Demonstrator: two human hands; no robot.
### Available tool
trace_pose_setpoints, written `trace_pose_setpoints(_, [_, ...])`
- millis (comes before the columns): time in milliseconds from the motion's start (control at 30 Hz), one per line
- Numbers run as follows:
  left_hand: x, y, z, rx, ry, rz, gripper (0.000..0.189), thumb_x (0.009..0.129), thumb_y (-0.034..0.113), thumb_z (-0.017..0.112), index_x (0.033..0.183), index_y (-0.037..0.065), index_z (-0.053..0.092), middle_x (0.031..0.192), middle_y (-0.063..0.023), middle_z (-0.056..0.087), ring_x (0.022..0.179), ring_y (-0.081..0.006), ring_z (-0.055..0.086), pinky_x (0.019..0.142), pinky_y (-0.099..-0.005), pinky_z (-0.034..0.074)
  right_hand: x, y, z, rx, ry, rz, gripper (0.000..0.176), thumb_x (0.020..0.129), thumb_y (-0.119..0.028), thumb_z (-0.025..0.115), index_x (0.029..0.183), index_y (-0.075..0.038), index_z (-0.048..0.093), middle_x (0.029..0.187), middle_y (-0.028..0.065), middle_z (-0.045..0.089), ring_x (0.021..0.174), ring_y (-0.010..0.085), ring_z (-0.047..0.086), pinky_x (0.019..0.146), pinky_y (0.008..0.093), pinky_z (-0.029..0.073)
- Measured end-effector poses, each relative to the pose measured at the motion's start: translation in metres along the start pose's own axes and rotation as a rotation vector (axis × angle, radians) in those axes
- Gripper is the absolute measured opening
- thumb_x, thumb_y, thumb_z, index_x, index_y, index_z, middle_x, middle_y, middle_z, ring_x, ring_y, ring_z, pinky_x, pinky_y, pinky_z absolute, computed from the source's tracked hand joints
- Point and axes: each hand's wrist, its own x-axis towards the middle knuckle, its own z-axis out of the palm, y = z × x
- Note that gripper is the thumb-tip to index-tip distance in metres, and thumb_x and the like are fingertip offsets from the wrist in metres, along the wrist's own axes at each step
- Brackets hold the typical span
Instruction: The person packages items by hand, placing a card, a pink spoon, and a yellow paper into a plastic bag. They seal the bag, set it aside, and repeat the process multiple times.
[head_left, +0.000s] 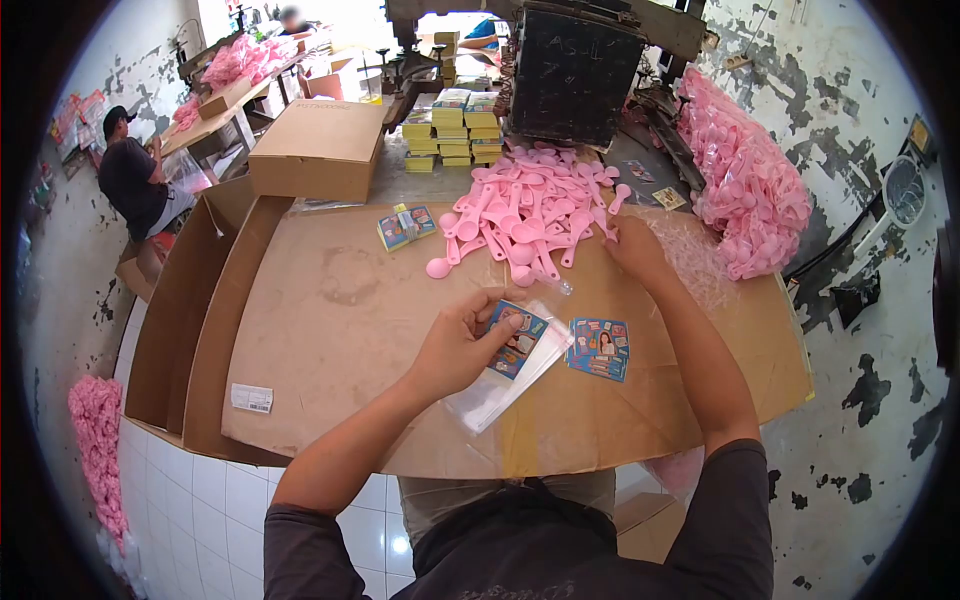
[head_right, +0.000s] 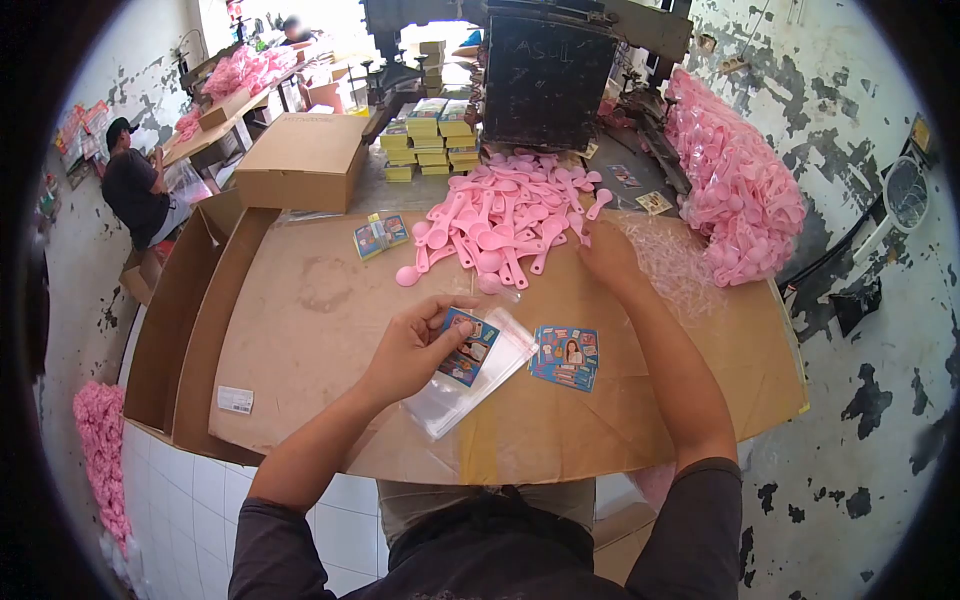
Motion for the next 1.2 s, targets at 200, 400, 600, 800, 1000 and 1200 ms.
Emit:
trace_pose_setpoints(200, [-0.001,0.012,-0.001,-0.039,0.056,0.001,0.039,0.103,0.012,0.066,0.137,-0.002,0.053,0.103,-0.0075,0.074,0.088,-0.0088,0.072,0.072,-0.0241,0.06,-0.022,-0.041,-0.064,0.135,0.264,0.063,0.019,0.094,-0.013,0.067,0.108,-0.002,0.072,0.099,0.0161,0.069,0.085,0.0306,0.068,0.076,0.0414,0.054])
trace_pose_setpoints(400, [0.001,0.004,0.0,-0.072,0.047,-0.026,0.041,0.103,0.012,0.067,0.137,-0.004,0.051,0.106,-0.0087,0.074,0.088,-0.0094,0.072,0.072,-0.0244,0.061,-0.077,-0.117,-0.126,0.666,-0.067,-0.177,0.018,0.097,-0.005,0.061,0.109,-0.002,0.074,0.094,0.008,0.067,0.076,0.0158,0.061,0.067,0.0313,0.048])
trace_pose_setpoints(600, [0.0,0.0,0.002,-0.04,0.002,-0.005,0.039,0.102,0.009,0.067,0.137,-0.004,0.054,0.11,-0.0084,0.074,0.09,-0.0089,0.071,0.074,-0.024,0.059,-0.08,-0.135,-0.139,0.566,-0.086,-0.336,0.018,0.095,-0.002,0.061,0.108,-0.001,0.073,0.095,0.0081,0.068,0.081,0.0152,0.061,0.069,0.0306,0.049])
trace_pose_setpoints(800, [-0.003,0.004,0.002,0.118,-0.047,-0.036,0.035,0.103,0.01,0.067,0.134,-0.004,0.061,0.114,-0.0073,0.073,0.092,-0.0074,0.069,0.079,-0.0237,0.058,-0.08,-0.144,-0.139,0.637,-0.13,-0.323,0.018,0.097,-0.007,0.066,0.113,-0.002,0.072,0.092,0.004,0.068,0.08,0.0114,0.061,0.071,0.029,0.048])
trace_pose_setpoints(1000, [-0.003,0.0,0.003,0.027,-0.059,-0.051,0.034,0.104,0.012,0.065,0.135,-0.003,0.061,0.113,-0.0073,0.074,0.097,-0.007,0.068,0.081,-0.0237,0.056,-0.09,-0.16,-0.097,1.12,-0.115,-0.071,0.022,0.099,-0.01,0.068,0.119,-0.001,0.069,0.101,0.0046,0.07,0.091,0.0122,0.066,0.079,0.0288,0.053])
trace_pose_setpoints(1200, [-0.001,0.006,-0.001,-0.118,-0.177,-0.051,0.038,0.106,0.015,0.063,0.139,-0.003,0.057,0.12,-0.0102,0.073,0.108,-0.0107,0.068,0.09,-0.0246,0.056,-0.08,-0.154,-0.106,1.261,-0.334,-0.236,0.018,0.098,-0.005,0.066,0.115,-0.001,0.071,0.13,0.011,0.063,0.116,0.0187,0.061,0.1,0.038,0.049])
